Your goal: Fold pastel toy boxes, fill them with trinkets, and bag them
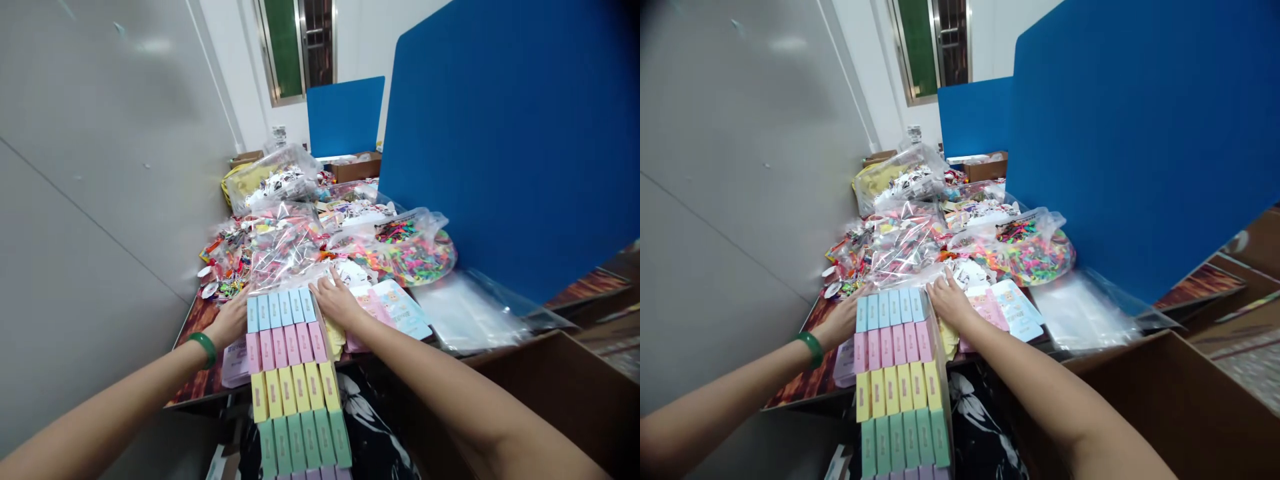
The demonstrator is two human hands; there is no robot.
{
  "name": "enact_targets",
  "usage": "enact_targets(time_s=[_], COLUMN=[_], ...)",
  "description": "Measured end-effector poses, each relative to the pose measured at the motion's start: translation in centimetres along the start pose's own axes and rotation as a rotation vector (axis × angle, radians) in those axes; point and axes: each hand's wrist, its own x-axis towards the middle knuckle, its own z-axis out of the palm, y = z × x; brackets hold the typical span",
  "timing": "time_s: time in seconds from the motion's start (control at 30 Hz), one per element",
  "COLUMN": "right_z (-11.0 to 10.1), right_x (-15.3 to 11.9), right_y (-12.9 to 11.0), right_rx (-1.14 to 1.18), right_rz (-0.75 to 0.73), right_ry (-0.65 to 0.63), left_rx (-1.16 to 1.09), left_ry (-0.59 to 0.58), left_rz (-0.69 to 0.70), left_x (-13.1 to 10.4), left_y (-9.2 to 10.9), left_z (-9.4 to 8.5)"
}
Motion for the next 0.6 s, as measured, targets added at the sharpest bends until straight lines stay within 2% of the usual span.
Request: enact_targets(time_s=[0.3, 0.43, 0.6], right_z=[-2.9, -3.9, -3.6], right_x=[-0.7, -1.2, -1.1], right_y=[-0.9, -1.4, -1.5], right_rx=[0.045, 0.132, 0.316], right_rz=[-0.015, -0.010, 0.004], right_ry=[0.034, 0.054, 0.071], left_rx=[-0.028, -0.076, -0.148], left_ry=[0.075, 0.124, 0.180], left_rz=[-0.190, -0.235, -0.272], left_x=[-1.7, -2.2, -2.9], left_y=[3.0, 3.8, 4.9], left_z=[-1.2, -0.8, 0.0])
